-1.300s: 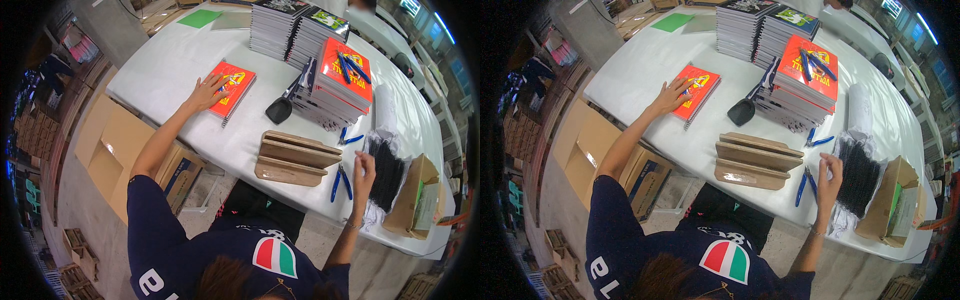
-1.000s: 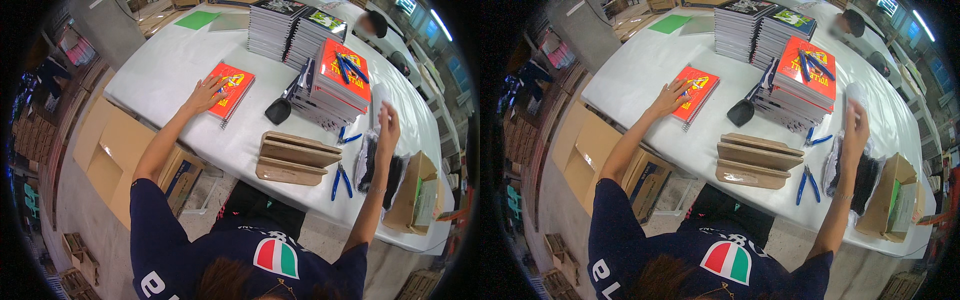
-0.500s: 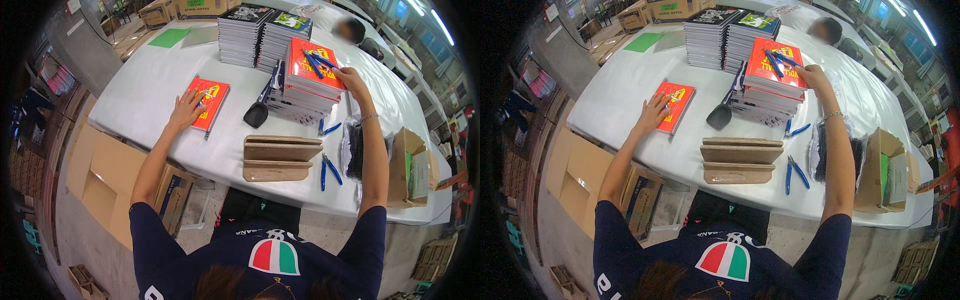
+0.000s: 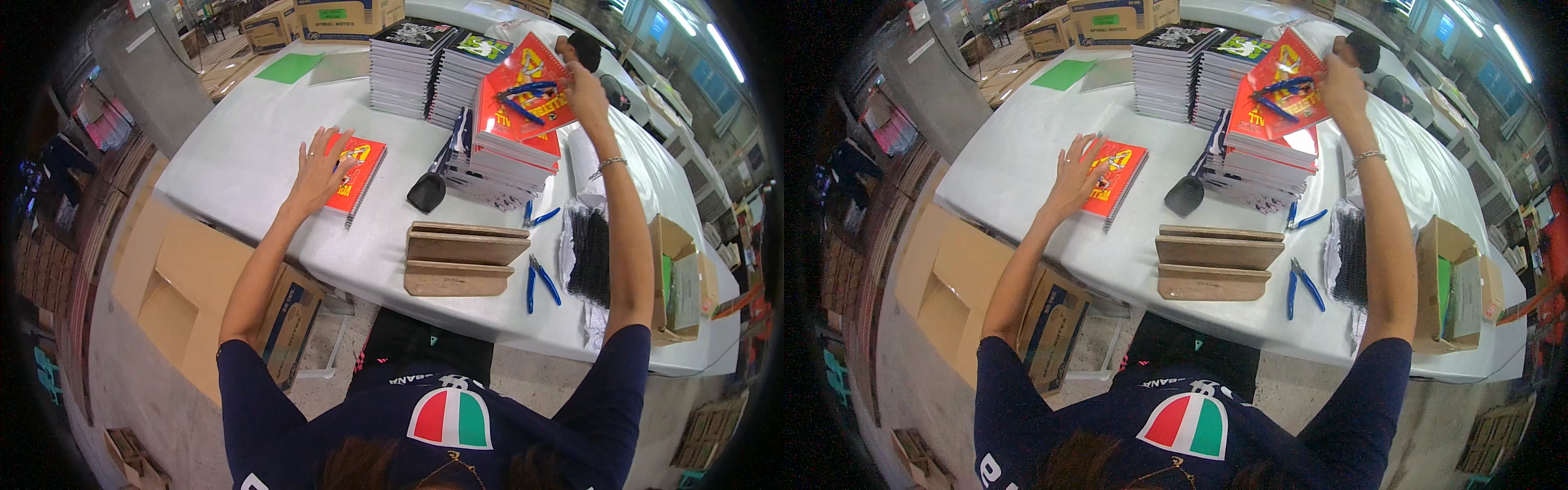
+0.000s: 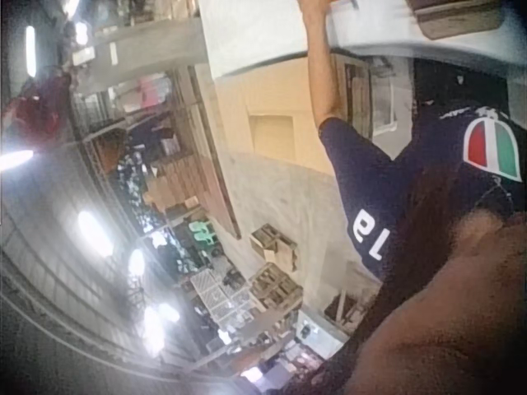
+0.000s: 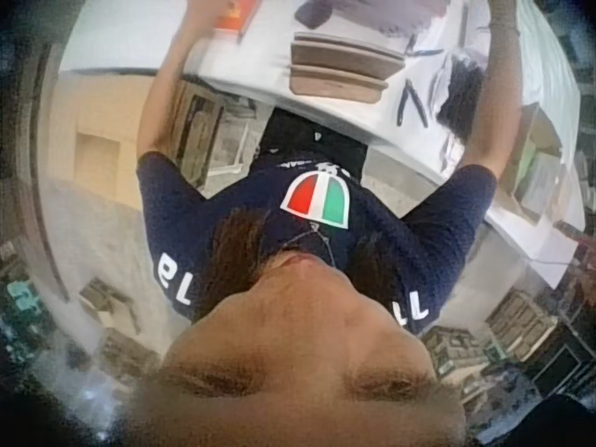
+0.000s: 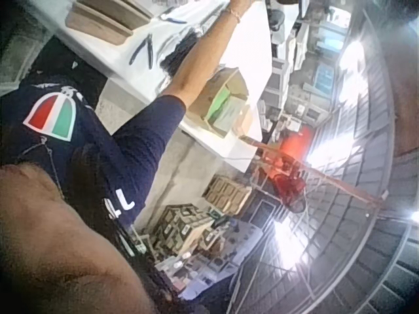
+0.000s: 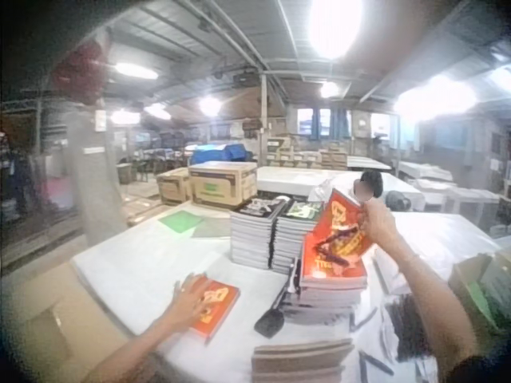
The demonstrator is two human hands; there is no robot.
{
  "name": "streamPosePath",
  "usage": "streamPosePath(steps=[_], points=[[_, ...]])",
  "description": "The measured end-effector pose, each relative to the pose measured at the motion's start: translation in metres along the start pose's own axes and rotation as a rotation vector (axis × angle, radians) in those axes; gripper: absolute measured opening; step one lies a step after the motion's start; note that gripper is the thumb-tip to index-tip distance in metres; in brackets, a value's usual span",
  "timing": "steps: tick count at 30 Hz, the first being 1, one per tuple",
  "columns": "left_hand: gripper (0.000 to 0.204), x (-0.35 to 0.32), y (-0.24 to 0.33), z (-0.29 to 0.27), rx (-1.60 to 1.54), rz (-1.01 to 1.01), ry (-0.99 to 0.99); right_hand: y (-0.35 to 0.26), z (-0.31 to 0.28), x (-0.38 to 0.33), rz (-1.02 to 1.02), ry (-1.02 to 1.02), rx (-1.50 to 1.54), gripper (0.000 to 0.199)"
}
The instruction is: The person assembles notebooks by threading a plastic spiral through the punched holes of the paper stacks and covers, using a small tool to guide the spiral, and then trimming the excess plastic with blue pliers.
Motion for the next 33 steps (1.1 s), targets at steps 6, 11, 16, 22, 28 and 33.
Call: streamPosePath(steps=[6,11,16,22,28,33], points=[[0.057,0.003,0.022,-0.016,-0.045,0.002,0.038,-0.005,-0.087,-0.031,-0.029,0.304,-0.072,0.033],[0.057,0.012,0.043,-0.021,-0.118,-0.01,0.059,-0.005,-0.124,-0.11,-0.168,0.381,0.125,0.035],[0.058,0.001,0.067,-0.037,-0.307,-0.006,0.134,-0.01,-0.095,-0.184,-0.168,0.057,0.426,0.023],[0.057,-0.03,0.09,-0.026,-0.527,-0.054,0.121,-0.007,-0.072,-0.234,-0.224,-0.089,0.482,0.023],[0.058,-0.065,0.088,0.01,-0.805,-0.085,0.081,-0.022,-0.065,-0.236,-0.217,-0.135,0.583,0.018],[0.079,-0.069,0.116,0.036,-1.12,-0.052,-0.026,-0.074,-0.028,-0.224,-0.385,-0.277,0.505,0.04]])
Point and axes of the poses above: each hand's wrist, its own x-axis towards the middle knuckle, its own z-axis out of the palm, y = z × x, the point moved 10 cm from there along x, towards the middle knuckle, and after that the axes turned 7 degrees about -y, right-handed, at the moved point
